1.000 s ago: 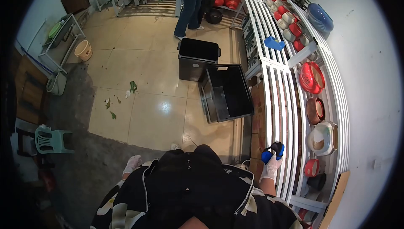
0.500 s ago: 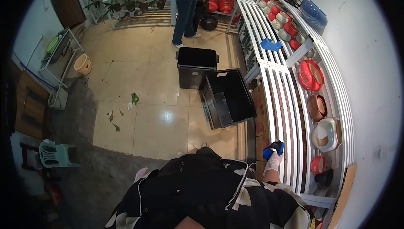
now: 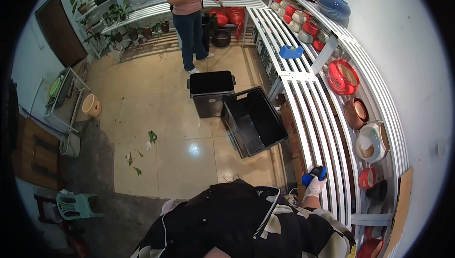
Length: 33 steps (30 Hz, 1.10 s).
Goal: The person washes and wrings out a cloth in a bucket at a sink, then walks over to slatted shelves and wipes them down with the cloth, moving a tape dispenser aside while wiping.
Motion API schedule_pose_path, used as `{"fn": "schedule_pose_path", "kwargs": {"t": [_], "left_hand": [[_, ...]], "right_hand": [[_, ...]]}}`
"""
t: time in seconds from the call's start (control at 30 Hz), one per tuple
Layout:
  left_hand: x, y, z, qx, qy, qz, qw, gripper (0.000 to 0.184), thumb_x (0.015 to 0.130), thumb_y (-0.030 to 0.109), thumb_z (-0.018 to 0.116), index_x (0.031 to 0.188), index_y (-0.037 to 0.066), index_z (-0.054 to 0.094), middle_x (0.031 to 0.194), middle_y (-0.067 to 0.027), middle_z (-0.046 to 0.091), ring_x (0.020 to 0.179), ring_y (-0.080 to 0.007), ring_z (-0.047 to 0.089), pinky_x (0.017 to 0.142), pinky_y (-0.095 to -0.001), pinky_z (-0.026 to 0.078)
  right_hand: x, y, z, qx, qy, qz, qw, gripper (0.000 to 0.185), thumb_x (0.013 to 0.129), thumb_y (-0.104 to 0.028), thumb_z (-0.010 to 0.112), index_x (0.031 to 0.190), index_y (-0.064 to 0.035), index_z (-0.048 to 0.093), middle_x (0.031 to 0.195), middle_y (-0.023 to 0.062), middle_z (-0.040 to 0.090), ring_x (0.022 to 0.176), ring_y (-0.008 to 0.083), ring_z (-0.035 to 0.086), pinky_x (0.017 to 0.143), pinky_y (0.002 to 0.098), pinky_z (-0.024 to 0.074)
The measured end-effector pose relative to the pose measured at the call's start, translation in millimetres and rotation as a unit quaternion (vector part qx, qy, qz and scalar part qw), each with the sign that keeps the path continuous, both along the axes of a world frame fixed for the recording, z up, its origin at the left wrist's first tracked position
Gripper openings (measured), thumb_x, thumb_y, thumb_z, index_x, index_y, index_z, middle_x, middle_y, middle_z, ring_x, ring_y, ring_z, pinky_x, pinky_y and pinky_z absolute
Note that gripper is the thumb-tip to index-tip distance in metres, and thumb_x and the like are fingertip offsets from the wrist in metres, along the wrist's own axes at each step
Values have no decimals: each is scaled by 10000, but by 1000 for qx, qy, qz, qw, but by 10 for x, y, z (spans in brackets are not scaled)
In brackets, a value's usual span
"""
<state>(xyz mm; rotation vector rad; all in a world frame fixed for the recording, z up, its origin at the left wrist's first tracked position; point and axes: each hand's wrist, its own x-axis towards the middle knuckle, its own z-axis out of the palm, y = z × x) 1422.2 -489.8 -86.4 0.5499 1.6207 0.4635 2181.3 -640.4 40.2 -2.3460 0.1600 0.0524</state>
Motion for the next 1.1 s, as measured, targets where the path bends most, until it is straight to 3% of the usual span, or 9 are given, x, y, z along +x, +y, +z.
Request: {"fn": "schedule_pose_path", "kwargs": {"t": [0.07,0.13,0.2,0.3,0.4,0.47,0.7,0.9,1.1], "left_hand": [[99,121,-92,-30,-35,95,994,317,902,301,579,1059,29,619,1012,-116,644,877,-207,642,724,-349,532],[315,321,526,-64,43,10,997,280,880,345,596,979,85,621,848,-62,609,699,-169,558,573,-319,442],[262,350,167,-54,-14,69,996,237,881,349,601,918,115,611,789,-38,585,646,-153,510,537,-307,395],[285,419,412,-59,-19,55,997,259,886,352,606,957,103,607,825,-40,596,666,-160,527,555,-321,419],[356,471,744,-78,0,57,995,277,899,343,599,1002,86,597,866,-44,604,676,-167,533,566,-330,433],[87,433,170,-76,-58,49,994,279,907,334,591,1018,77,586,886,-57,607,686,-176,540,578,-335,446],[188,522,662,-15,88,-149,985,270,910,325,586,1022,80,582,922,-92,628,696,-194,560,572,-344,458],[351,525,798,9,95,-109,989,272,896,327,604,1030,91,591,895,-86,642,678,-194,570,567,-336,460],[462,531,856,-48,161,-122,978,323,891,343,612,1066,72,607,933,-92,661,693,-194,596,586,-344,479]], "right_hand": [[-289,7,325,38,37,-18,998,798,826,-181,655,1478,7,233,1359,247,487,1167,339,566,966,374,456],[-61,-278,-221,97,0,-10,995,768,846,-125,621,1492,-30,218,1329,242,515,1103,339,604,938,377,482],[-474,-114,299,143,55,-41,987,756,855,-88,594,1503,-63,206,1307,234,533,1076,316,621,897,381,509],[-328,-225,-19,77,82,-51,992,754,855,-65,579,1507,-101,204,1259,204,562,1010,280,637,831,380,530],[-358,-218,-13,168,151,-4,974,740,856,-45,559,1503,-131,210,1218,165,577,941,258,639,803,368,524],[-105,-395,-609,273,192,-60,941,725,860,-40,542,1498,-138,211,1192,145,585,931,251,630,809,372,510],[-474,-115,214,-92,82,1,992,712,838,-215,582,1480,-103,296,1282,234,561,1165,382,558,987,454,425],[-632,168,867,-180,91,-12,979,700,848,-228,578,1478,-101,302,1276,244,559,1161,409,553,984,479,424],[-313,74,454,-174,106,18,979,710,838,-241,604,1470,-92,317,1282,229,561,1165,404,552,1000,465,424]]}}
